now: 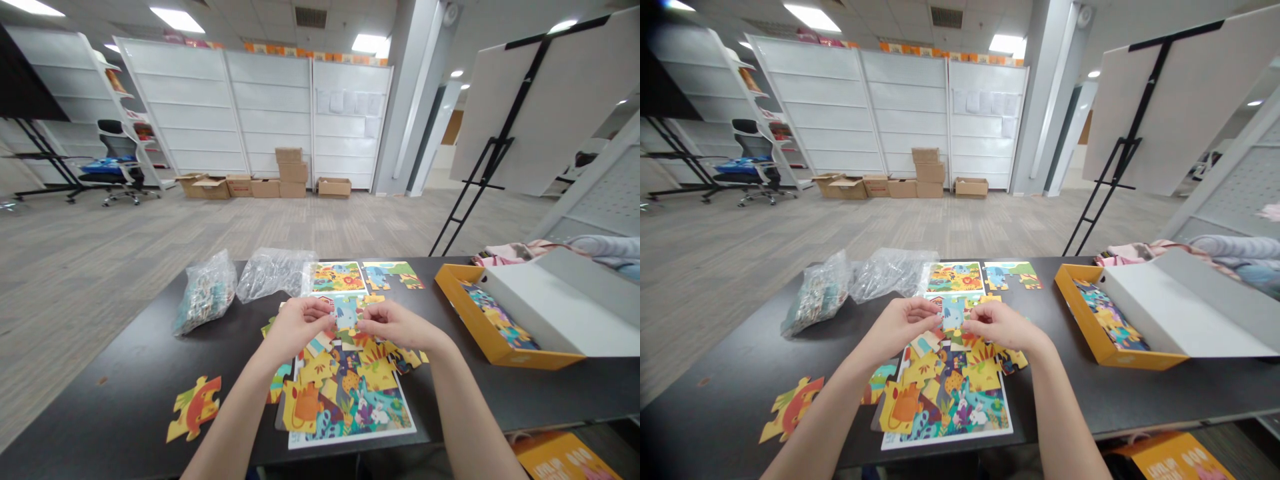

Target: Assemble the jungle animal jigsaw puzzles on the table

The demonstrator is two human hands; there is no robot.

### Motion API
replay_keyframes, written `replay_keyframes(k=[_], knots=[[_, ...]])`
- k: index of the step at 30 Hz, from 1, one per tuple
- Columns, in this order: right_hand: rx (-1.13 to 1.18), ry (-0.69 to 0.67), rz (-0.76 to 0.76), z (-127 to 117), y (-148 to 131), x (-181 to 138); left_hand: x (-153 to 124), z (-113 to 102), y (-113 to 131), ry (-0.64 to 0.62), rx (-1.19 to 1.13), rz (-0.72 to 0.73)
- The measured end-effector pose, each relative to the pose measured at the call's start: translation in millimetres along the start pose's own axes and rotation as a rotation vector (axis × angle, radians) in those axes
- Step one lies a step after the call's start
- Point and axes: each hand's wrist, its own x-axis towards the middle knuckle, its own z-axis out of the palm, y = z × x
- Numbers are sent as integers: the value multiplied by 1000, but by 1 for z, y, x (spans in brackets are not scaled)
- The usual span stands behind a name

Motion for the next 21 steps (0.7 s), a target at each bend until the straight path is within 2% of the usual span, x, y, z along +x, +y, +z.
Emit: replay_keyframes(k=[21], knots=[[21, 108, -17, 3, 10, 4, 4, 0, -7, 38, 63, 49]])
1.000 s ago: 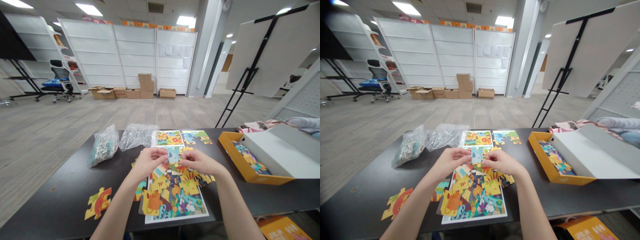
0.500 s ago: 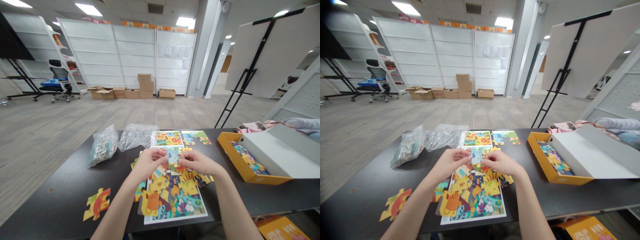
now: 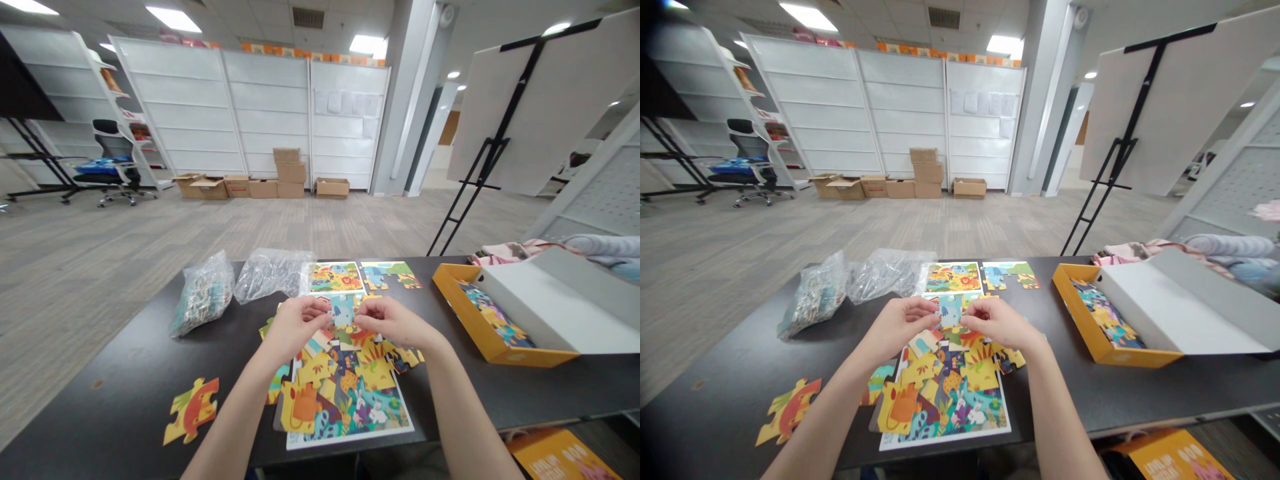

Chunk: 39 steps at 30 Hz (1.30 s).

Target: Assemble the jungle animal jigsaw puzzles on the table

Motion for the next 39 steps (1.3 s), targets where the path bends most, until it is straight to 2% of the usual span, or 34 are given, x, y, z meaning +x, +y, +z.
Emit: replay_keyframes(k=[7, 13, 16, 19, 22, 27, 29, 33, 39], knots=[[80, 48, -20, 1, 1, 3, -1, 2, 3, 13, 14, 20], [214, 196, -51, 13, -4, 10, -1, 4, 4, 84, 36, 79], [233, 227, -28, 9, -9, 10, 1, 4, 3, 118, 1, 105], [185, 257, -17, -10, -8, 12, 2, 5, 2, 148, 8, 129], [106, 369, 23, -41, 4, 22, 3, 6, 0, 182, 34, 146], [124, 697, 128, -86, 45, 34, 2, 4, -5, 193, 83, 167], [107, 785, 166, -98, 61, 30, 2, 2, -6, 202, 119, 173], [46, 826, 246, -110, 82, 18, 3, 0, -7, 226, 232, 181], [-56, 841, 303, -111, 98, 18, 4, 1, -8, 246, 353, 184]])
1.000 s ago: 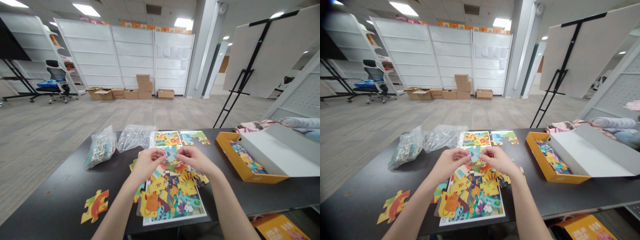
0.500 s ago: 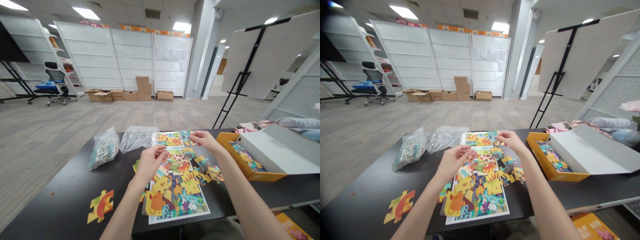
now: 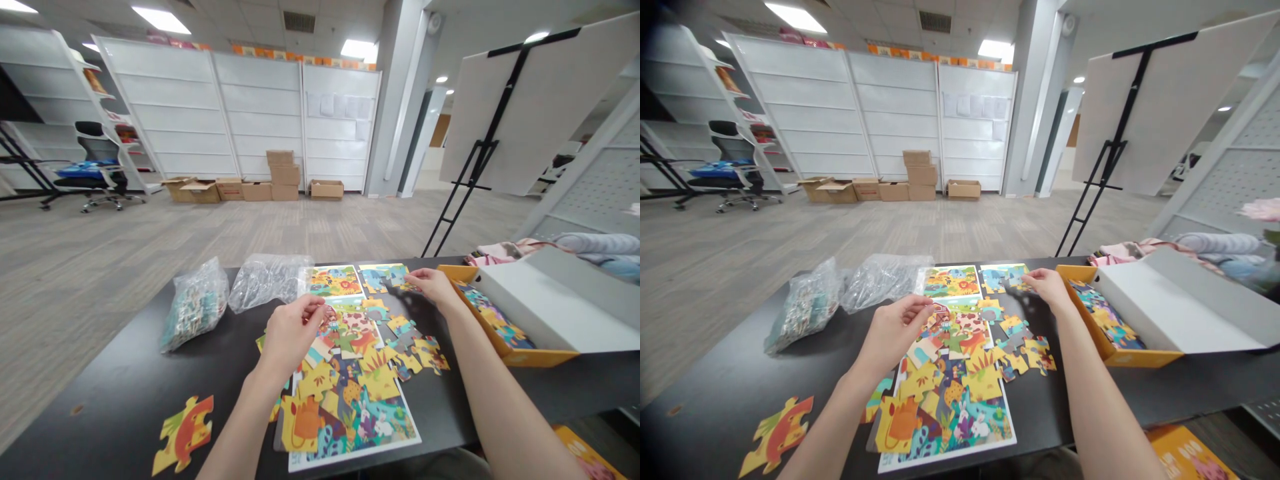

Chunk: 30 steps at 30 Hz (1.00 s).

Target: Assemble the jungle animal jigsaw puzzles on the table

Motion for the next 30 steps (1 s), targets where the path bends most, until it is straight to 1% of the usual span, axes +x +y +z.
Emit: replay_keyframes(k=[3, 6, 16, 30], knots=[[-61, -47, -5, 6, 6, 3, -1, 0, -1, 11, 41, 1], [-98, -62, -9, 10, 10, 5, -2, -1, -2, 9, 49, 4], [-288, -1, -82, 13, 18, 12, -3, -2, 0, 11, 60, 14], [-381, 0, -159, 14, 18, 9, -2, -3, 2, 13, 90, 14]])
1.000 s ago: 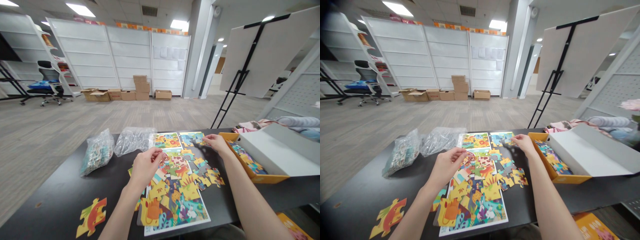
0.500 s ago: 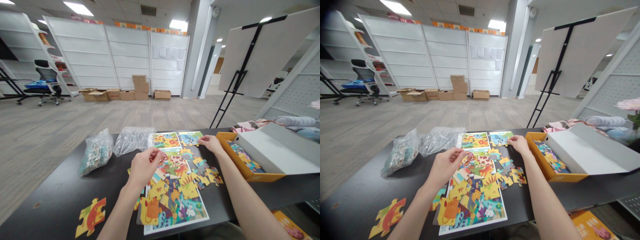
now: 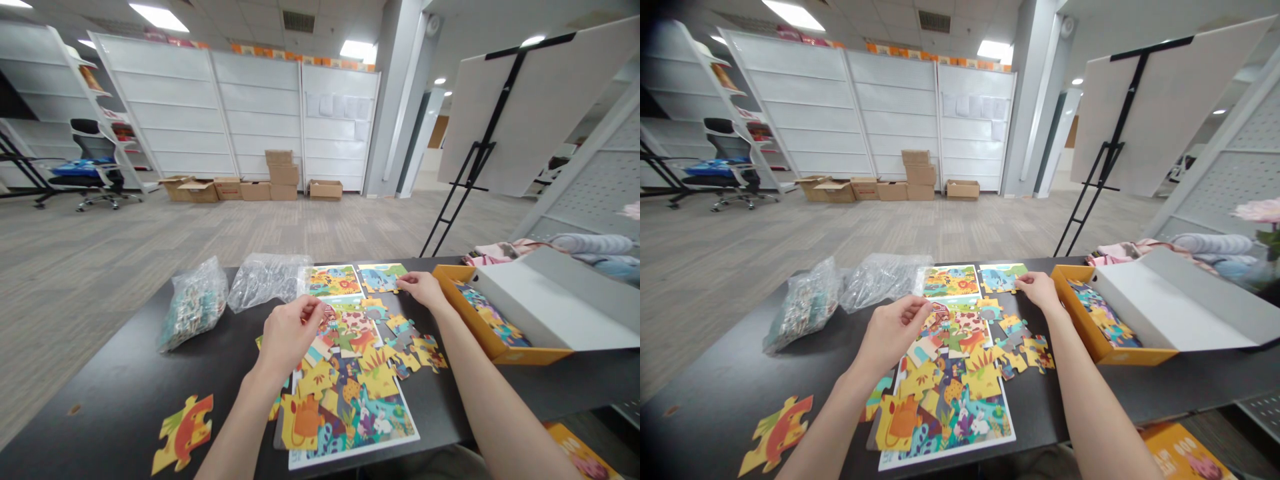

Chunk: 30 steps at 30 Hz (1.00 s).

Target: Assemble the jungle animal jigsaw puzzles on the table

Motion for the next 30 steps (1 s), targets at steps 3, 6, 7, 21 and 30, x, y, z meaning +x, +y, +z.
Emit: replay_keyframes(k=[3, 6, 7, 21, 30], knots=[[-19, 0, -16, -1, -2, -2, 0, 0, 0, 11, -5, 0], [-45, 0, -37, -2, -5, -2, 0, 0, 0, 8, -6, -2], [-56, 3, -47, -2, -6, -2, 0, 0, 0, 7, -5, -2], [-331, -38, -305, 17, -22, -12, 0, 0, 1, 9, 15, 0], [-316, -32, -298, 16, -20, -10, 0, -1, 2, -3, 25, -1]])
